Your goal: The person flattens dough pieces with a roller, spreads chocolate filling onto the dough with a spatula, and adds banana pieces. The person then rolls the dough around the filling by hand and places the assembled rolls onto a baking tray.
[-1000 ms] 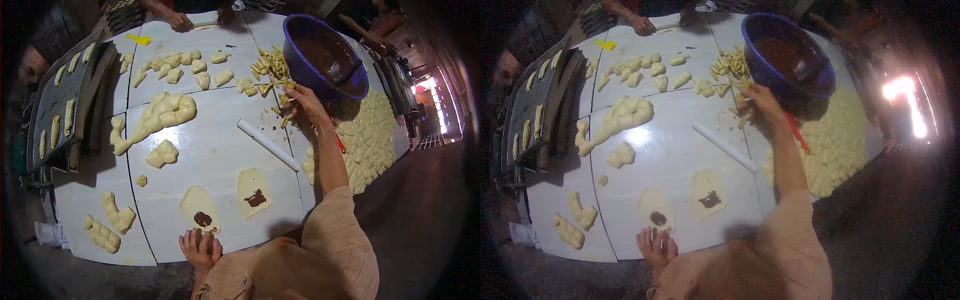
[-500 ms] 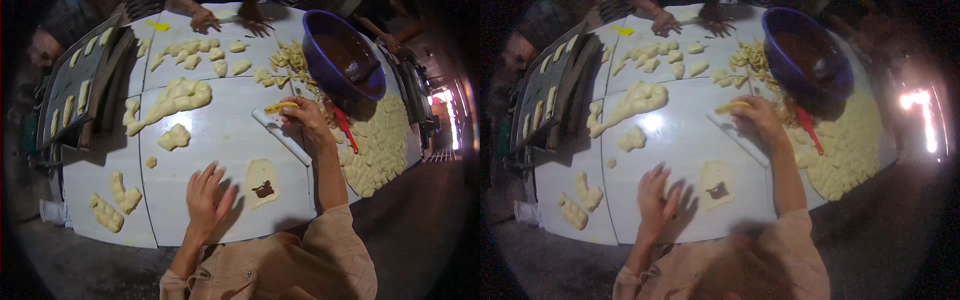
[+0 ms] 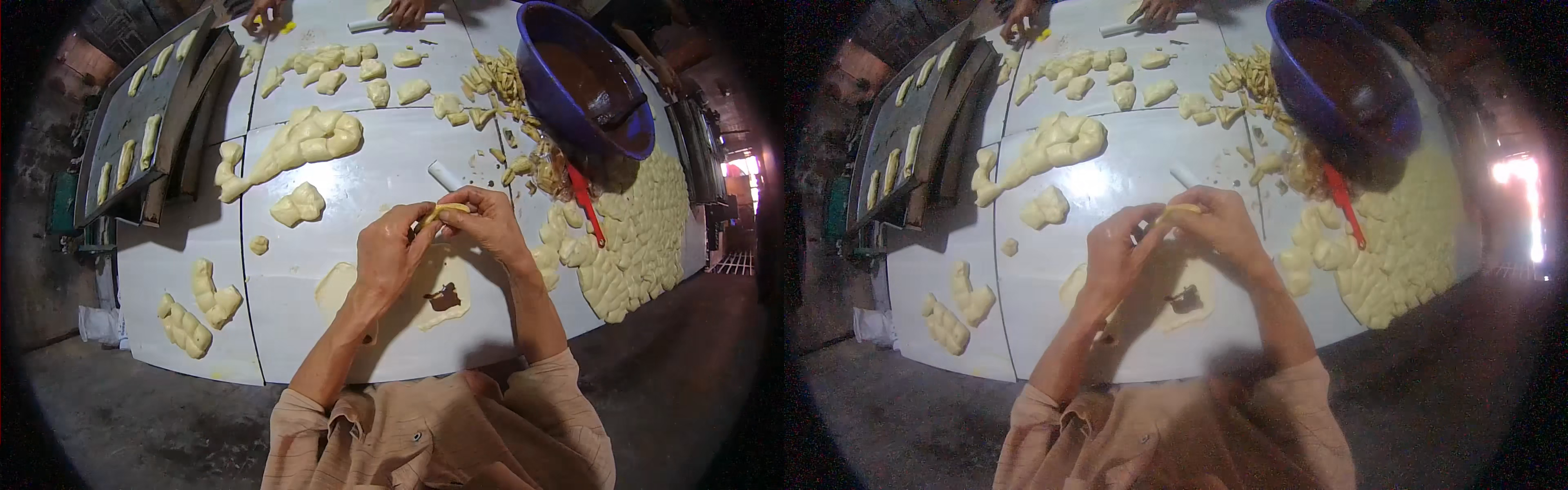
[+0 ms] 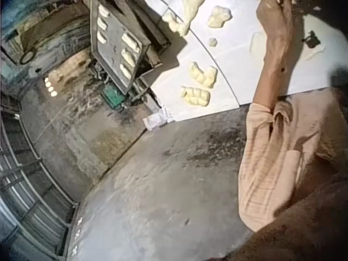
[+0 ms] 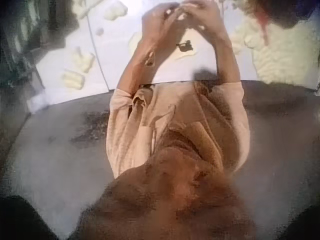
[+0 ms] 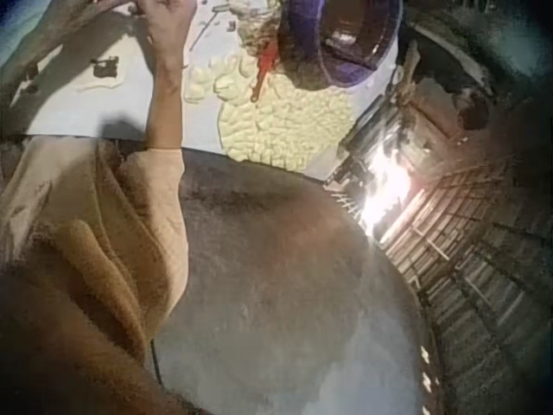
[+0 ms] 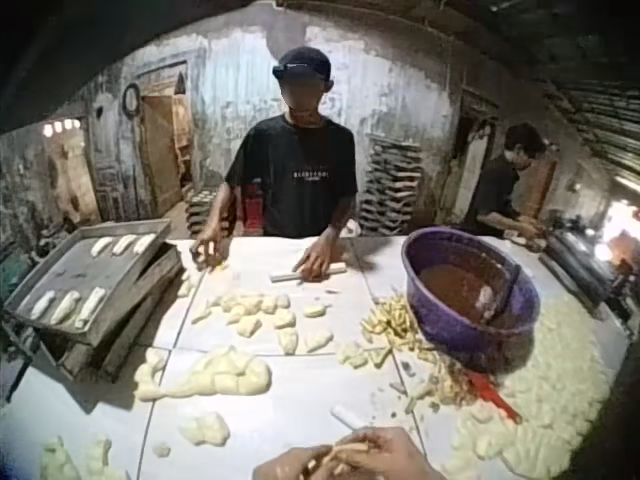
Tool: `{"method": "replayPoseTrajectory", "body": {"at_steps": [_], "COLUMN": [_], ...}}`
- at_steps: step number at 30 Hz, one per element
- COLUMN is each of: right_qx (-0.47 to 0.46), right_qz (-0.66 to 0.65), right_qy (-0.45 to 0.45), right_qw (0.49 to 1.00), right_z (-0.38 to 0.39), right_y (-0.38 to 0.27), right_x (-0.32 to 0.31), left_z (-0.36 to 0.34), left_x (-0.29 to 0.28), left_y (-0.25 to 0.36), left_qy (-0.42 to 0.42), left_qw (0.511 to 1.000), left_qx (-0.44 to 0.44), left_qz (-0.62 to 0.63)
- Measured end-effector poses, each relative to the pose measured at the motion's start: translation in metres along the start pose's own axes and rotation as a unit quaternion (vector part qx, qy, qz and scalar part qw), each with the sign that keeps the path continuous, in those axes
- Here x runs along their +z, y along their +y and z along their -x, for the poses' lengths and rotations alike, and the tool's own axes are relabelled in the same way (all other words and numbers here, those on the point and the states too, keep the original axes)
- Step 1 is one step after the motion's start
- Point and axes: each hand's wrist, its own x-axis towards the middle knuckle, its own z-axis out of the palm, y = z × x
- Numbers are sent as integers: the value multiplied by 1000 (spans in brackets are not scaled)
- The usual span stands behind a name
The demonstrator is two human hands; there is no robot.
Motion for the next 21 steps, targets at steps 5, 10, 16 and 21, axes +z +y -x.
{"method": "replayPoseTrajectory", "body": {"at_steps": [5,10,16,21], "right_qx": [-37,-29,-175,-226], "right_qz": [29,30,419,482], "right_qy": [31,176,231,243], "right_qw": [998,984,860,811], "right_z": [3,-4,-38,-38], "right_y": [9,2,38,52], "right_x": [14,12,-76,-86], "left_z": [5,23,78,132], "left_x": [0,-17,-77,-95], "left_y": [-2,-12,-26,-44], "left_qy": [13,28,-28,-79], "left_qw": [999,999,990,982], "left_qx": [-45,-40,-50,-8], "left_qz": [-13,-18,-127,-170]}}
